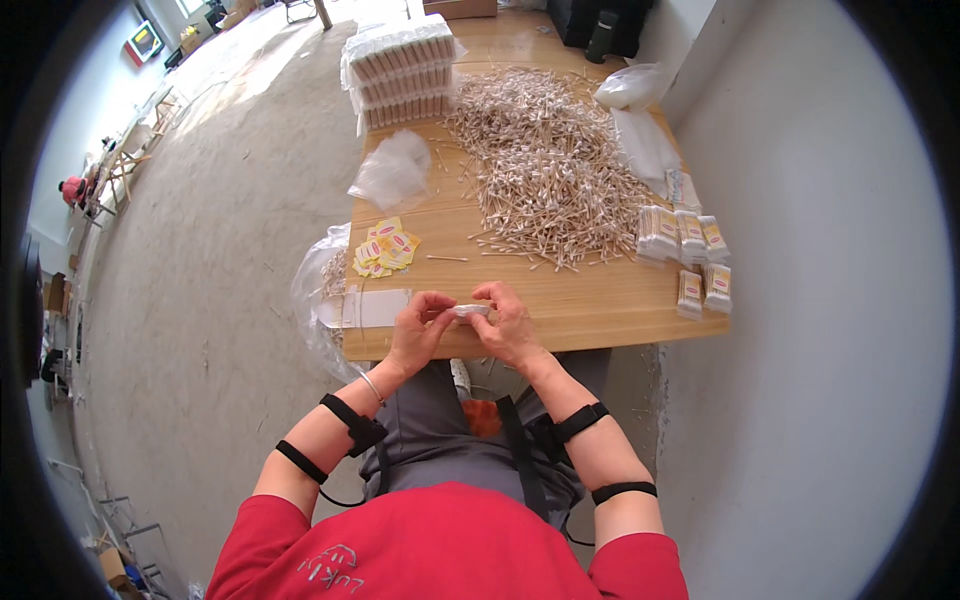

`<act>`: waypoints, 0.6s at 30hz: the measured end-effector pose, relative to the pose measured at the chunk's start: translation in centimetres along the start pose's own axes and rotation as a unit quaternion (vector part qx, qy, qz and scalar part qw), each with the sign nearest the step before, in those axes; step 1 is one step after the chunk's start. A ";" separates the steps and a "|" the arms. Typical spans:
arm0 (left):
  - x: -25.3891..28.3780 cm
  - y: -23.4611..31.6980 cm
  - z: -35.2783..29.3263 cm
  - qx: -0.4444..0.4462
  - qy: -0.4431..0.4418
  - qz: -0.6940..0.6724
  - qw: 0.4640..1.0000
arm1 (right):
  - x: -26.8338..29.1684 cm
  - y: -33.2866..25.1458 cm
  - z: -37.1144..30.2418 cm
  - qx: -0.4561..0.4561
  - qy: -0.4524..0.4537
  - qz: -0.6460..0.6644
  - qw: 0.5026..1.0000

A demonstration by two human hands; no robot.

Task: Aligning a bundle of cotton swabs and sliding them into a plastic sleeve, then sealing it with a sticker.

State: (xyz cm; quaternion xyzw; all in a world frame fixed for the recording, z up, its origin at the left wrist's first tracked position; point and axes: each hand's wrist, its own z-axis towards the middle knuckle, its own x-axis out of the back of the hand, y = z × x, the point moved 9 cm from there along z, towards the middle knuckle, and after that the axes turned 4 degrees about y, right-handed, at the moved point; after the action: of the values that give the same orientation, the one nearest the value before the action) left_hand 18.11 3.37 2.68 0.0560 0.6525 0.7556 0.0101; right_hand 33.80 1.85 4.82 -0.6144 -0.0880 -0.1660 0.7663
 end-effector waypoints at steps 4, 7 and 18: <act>-0.1 -0.1 0.0 -0.006 -0.026 0.036 0.999 | -0.2 -0.4 0.4 0.027 -0.020 -0.008 0.999; -0.1 0.4 0.1 -0.019 -0.028 0.055 0.998 | -0.5 -0.8 0.4 0.034 -0.028 -0.013 0.999; -0.2 1.1 0.0 -0.039 -0.035 0.096 0.994 | 0.3 0.0 0.5 -0.025 -0.019 -0.018 0.999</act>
State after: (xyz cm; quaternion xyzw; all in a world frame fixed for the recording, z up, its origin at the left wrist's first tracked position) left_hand 18.37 3.15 3.77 0.1440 0.6135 0.7755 -0.0372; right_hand 34.13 2.25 5.04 -0.6347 -0.1101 -0.1703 0.7457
